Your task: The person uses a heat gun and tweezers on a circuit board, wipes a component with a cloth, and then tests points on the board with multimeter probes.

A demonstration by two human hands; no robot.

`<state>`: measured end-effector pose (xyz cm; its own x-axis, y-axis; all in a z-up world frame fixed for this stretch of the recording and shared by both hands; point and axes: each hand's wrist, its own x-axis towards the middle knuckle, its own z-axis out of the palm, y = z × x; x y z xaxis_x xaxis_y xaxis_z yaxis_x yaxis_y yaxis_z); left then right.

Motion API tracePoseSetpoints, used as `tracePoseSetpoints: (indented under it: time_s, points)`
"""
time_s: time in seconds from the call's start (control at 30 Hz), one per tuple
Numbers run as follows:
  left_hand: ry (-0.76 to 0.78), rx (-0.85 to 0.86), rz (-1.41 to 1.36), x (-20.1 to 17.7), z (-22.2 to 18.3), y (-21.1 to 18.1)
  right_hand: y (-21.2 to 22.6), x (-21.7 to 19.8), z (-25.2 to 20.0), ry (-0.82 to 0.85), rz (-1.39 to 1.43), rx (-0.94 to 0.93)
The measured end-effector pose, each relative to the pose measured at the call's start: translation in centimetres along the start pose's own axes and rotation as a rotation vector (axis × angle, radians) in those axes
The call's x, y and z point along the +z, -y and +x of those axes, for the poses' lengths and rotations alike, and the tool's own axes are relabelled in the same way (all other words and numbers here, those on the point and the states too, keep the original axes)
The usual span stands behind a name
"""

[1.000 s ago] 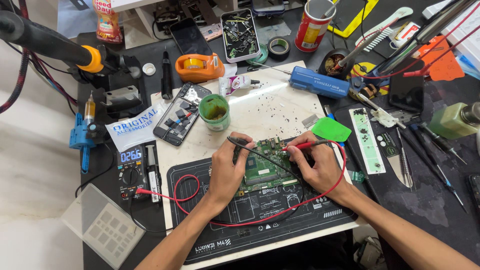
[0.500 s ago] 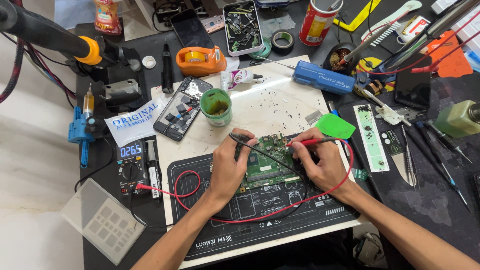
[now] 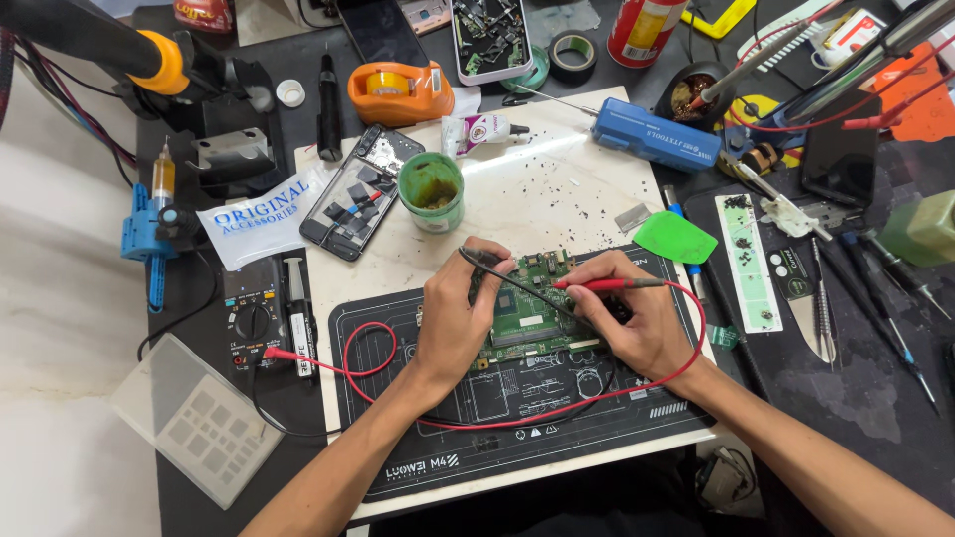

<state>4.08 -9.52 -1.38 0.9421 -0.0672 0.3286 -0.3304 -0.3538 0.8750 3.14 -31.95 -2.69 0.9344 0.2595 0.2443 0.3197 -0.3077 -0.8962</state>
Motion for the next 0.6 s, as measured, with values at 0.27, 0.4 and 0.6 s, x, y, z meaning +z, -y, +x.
tracePoseSetpoints:
  time_s: [0.27, 0.4, 0.6]
  points:
    - [0.007, 0.001, -0.004, -0.05, -0.02, -0.13, 0.3, 0.0, 0.07, -0.006, -0.066, -0.043]
    - [0.013, 0.002, -0.007, -0.09, 0.0, -0.17, 0.55, 0.06, 0.28, -0.019, -0.085, 0.026]
    - [0.002, 0.004, -0.004, -0.02, 0.0, -0.15, 0.63, 0.18, 0.44, -0.027, -0.066, 0.043]
